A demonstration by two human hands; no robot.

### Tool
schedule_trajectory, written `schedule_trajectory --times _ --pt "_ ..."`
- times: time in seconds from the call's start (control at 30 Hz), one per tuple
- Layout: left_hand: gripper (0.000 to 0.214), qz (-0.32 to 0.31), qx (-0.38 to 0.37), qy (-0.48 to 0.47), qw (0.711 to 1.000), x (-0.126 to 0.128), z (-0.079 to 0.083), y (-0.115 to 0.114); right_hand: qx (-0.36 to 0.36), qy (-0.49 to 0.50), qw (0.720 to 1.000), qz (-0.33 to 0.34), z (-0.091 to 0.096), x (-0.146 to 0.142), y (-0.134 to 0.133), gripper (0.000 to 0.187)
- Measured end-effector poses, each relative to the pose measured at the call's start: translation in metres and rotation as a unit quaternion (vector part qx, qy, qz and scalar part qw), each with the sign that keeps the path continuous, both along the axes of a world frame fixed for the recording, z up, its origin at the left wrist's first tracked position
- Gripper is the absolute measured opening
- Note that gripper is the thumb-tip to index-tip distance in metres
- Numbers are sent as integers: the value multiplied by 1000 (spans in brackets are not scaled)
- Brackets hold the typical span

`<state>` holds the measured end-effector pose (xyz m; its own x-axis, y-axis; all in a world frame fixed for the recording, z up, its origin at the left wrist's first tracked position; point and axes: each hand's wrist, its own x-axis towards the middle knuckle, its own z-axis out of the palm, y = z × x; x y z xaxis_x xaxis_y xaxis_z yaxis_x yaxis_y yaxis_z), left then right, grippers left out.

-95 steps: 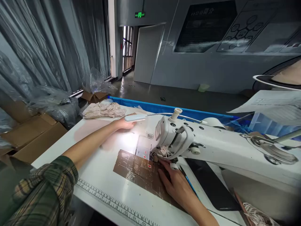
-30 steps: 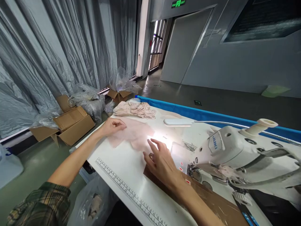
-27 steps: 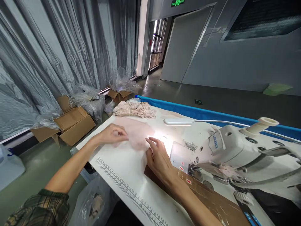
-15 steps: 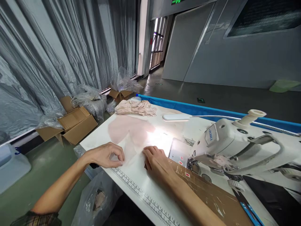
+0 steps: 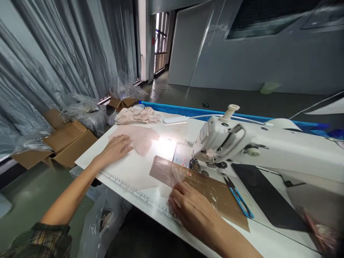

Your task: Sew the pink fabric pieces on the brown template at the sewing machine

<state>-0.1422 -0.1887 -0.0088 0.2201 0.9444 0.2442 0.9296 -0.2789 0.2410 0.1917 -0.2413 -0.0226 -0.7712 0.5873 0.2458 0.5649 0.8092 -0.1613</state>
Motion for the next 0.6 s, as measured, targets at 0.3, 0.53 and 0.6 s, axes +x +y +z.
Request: schedule_trajectory --times 0.3,0.53,0.6 --pt "28 -179 4 19 984 69 -3 -11 -6 52 997 -61 14 -9 31 28" --pt "21 -177 -11 15 984 87 -15 -7 -28 32 998 -48 -22 -23 60 57" --pt "16 -200 -14 -46 979 90 -7 -14 -89 53 994 -33 -20 -14 51 57"
